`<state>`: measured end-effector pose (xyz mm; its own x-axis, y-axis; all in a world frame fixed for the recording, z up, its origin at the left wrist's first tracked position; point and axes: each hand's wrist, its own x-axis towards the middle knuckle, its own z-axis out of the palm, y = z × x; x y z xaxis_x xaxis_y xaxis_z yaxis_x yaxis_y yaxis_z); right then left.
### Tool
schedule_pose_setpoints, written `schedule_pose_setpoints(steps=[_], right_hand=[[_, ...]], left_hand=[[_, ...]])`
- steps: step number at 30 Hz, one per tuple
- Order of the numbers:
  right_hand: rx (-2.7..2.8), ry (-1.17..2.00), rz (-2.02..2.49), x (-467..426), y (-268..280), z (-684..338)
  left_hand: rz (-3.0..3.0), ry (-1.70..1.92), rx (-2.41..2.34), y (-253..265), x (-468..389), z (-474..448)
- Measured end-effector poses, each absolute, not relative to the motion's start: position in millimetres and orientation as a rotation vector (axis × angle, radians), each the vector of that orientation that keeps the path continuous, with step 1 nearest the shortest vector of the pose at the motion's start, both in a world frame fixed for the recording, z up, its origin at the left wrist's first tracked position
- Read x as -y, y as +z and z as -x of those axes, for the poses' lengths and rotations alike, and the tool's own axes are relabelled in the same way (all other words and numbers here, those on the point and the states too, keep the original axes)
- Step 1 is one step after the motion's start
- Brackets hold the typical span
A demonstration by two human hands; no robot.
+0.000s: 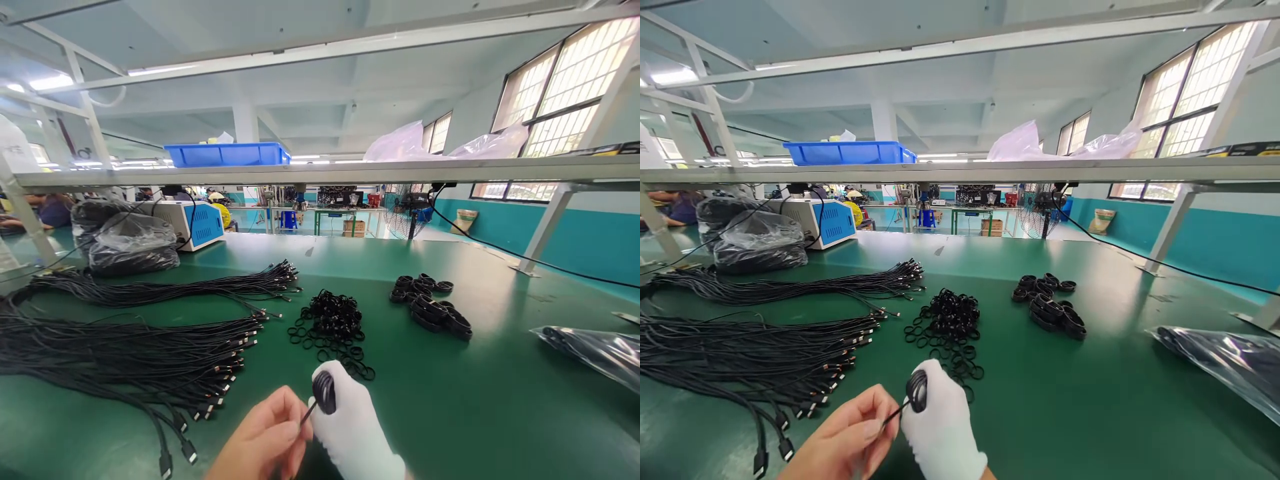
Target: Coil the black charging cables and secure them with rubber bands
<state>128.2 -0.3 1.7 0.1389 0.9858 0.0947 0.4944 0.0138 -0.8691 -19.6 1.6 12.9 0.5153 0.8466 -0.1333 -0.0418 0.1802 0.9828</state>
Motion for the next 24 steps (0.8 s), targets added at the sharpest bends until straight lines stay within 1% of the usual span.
schedule_pose_setpoints(steps=[4, 7, 10, 14, 15, 17, 20, 24], right_hand=[[1.631, 0.631, 1.549, 10.2, 2.5, -122.6], [1.636, 0.694, 1.523, 11.1, 6.5, -123.2], [1.511, 1.010, 1.436, 6.5, 14.4, -128.6], [1.323, 1.609, 1.267, -0.1, 16.7, -133.7], [1.318, 1.718, 1.212, -1.1, 14.0, -133.6], [1.348, 1.823, 1.139, -2.1, 5.1, -132.3], [1.431, 1.841, 1.193, -1.6, -11.0, -131.0], [1.450, 1.530, 1.131, 2.5, -19.7, -132.2]], left_hand=[[-1.754, 0.512, -1.182, 23.7, -7.8, 32.3], [-2.023, 0.301, -1.321, 36.1, -10.7, 36.8], [-2.109, 0.254, -1.391, 51.1, -9.2, 37.5], [-2.038, 0.420, -1.328, 57.8, -7.6, 36.4], [-1.998, 0.459, -1.282, 56.3, -7.4, 36.0], [-1.935, 0.503, -1.203, 51.8, -5.9, 34.9], [-1.915, 0.487, -1.167, 47.1, -0.2, 31.8], [-1.976, 0.365, -1.245, 47.6, 3.3, 26.1]])
